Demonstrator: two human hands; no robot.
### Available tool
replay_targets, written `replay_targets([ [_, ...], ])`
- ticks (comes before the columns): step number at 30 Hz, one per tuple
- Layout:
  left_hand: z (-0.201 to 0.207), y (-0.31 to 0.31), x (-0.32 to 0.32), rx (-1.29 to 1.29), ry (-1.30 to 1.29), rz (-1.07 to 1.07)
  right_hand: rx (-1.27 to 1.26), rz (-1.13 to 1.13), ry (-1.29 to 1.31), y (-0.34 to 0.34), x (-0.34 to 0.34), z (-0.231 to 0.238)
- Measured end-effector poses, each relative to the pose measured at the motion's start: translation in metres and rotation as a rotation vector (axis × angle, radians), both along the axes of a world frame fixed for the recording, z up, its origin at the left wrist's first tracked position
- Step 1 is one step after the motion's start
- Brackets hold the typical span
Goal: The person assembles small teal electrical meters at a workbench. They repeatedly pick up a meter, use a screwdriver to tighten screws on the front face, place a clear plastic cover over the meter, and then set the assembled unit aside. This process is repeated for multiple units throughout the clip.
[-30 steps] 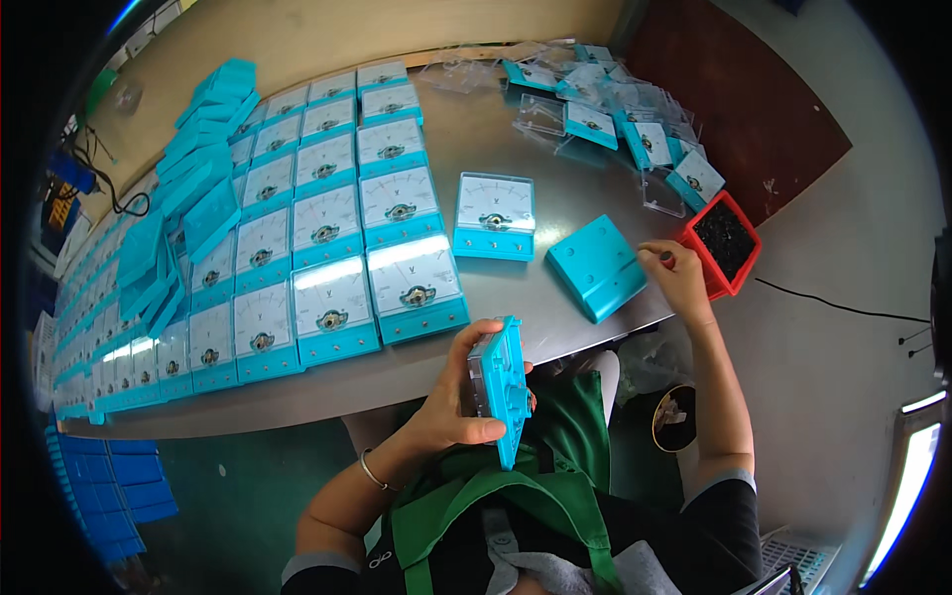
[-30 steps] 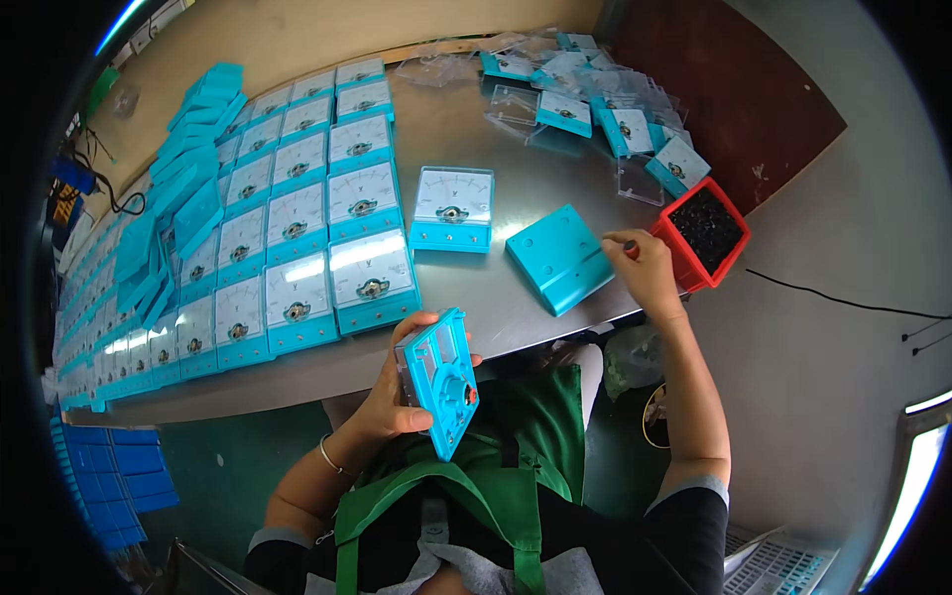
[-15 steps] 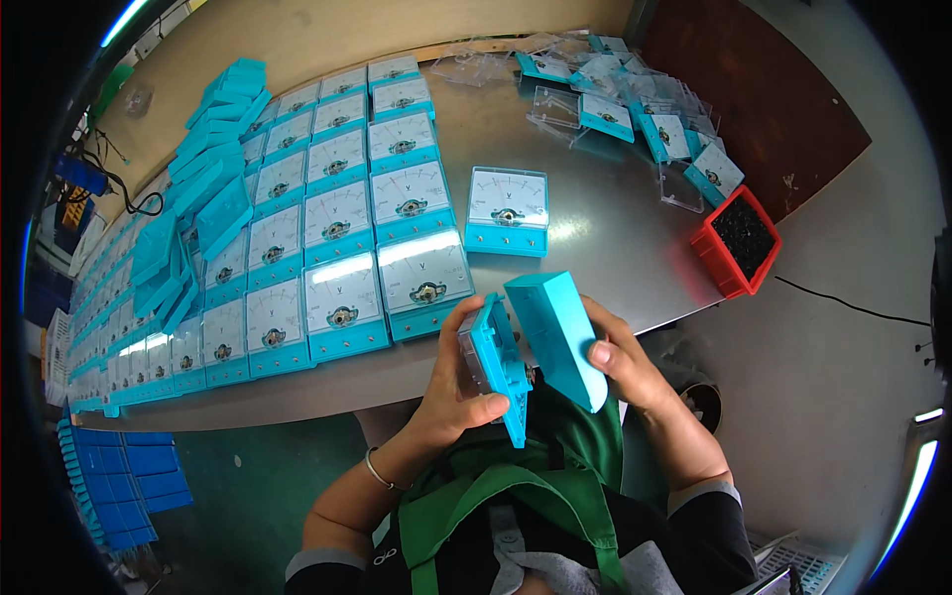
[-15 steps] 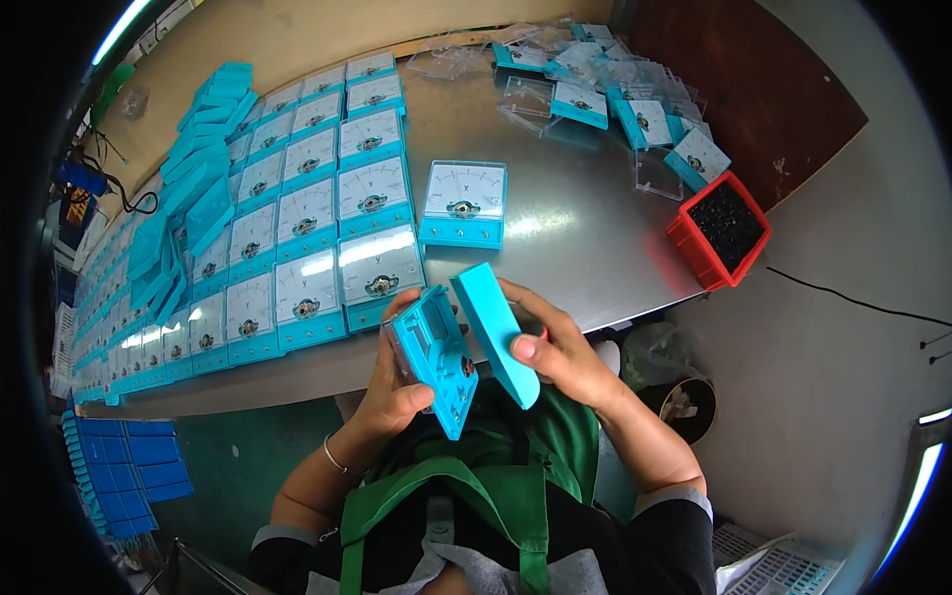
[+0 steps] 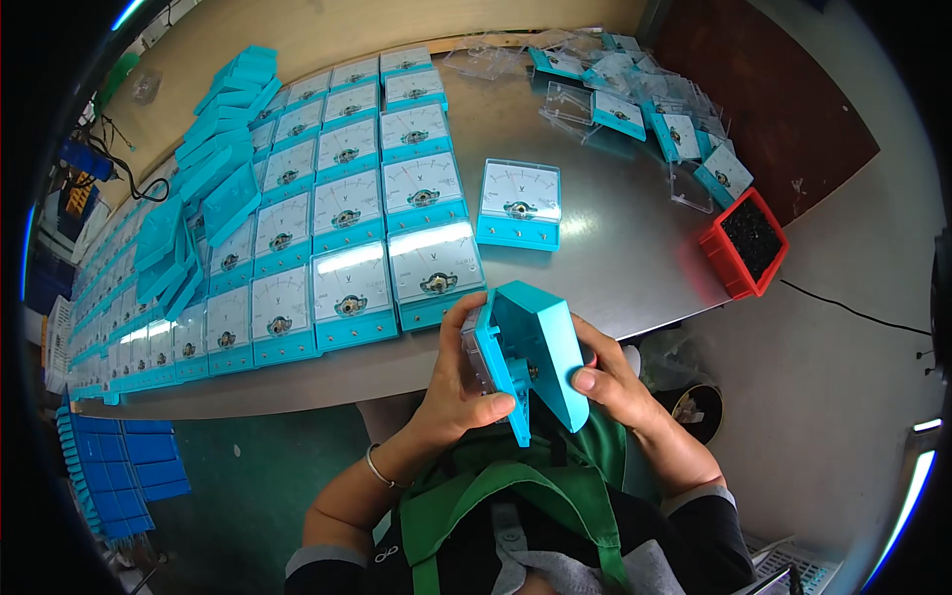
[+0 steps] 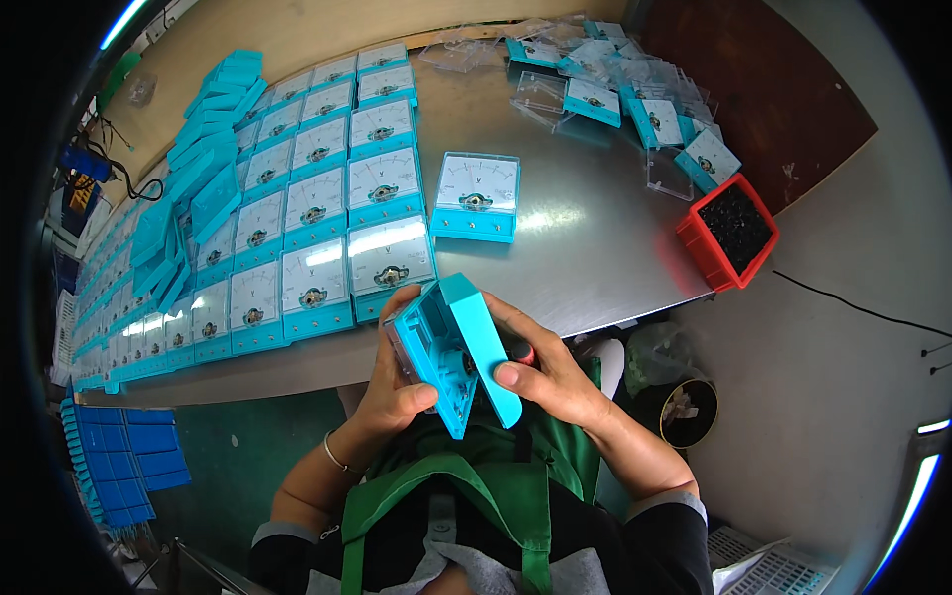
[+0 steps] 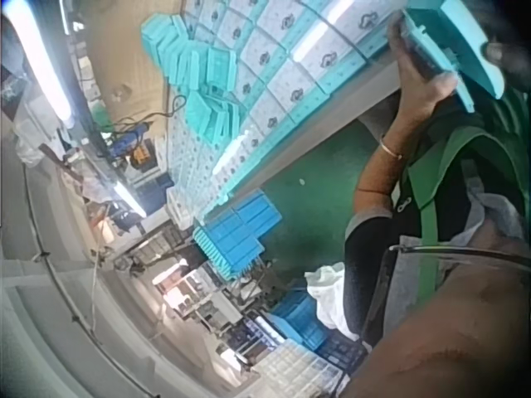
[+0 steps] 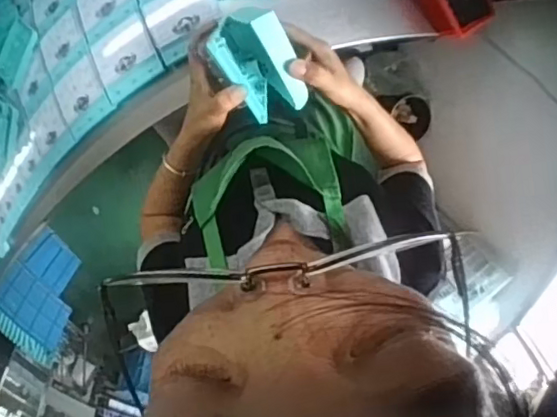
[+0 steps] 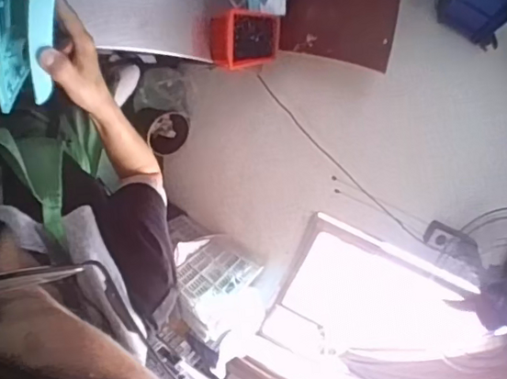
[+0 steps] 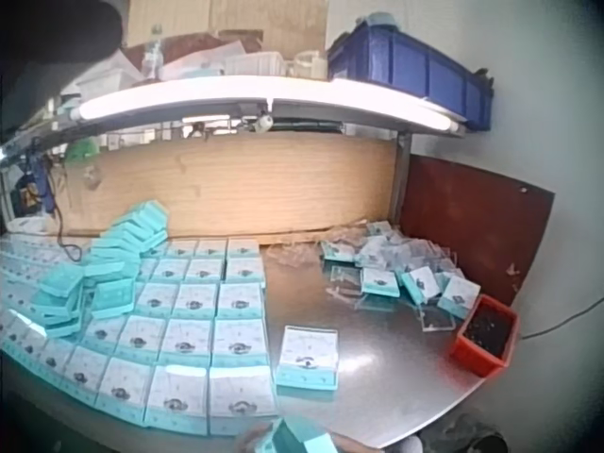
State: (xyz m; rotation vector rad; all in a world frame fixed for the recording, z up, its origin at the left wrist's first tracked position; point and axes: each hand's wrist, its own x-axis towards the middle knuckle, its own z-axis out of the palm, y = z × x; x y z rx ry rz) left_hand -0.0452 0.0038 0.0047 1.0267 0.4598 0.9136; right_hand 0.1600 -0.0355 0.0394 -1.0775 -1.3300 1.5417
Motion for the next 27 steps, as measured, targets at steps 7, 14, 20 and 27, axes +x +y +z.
replay_targets([
  [7, -0.005, -0.006, 0.006, 0.274, 0.168, -0.052, 0.159, 0.084, -0.069, -0.01, 0.008, -0.011],
  [14, -0.016, -0.004, 0.016, 0.622, 0.299, -0.012, 0.18, 0.179, 0.017, -0.004, 0.031, -0.022],
  [20, -0.011, 0.001, 0.036, 0.503, 0.295, 0.183, 0.592, -0.108, -0.423, -0.018, 0.025, 0.002],
  [27, -0.019, 0.005, 0.049, 1.079, 0.556, 0.492, 0.588, -0.367, -0.714, -0.009, 0.008, 0.013],
])
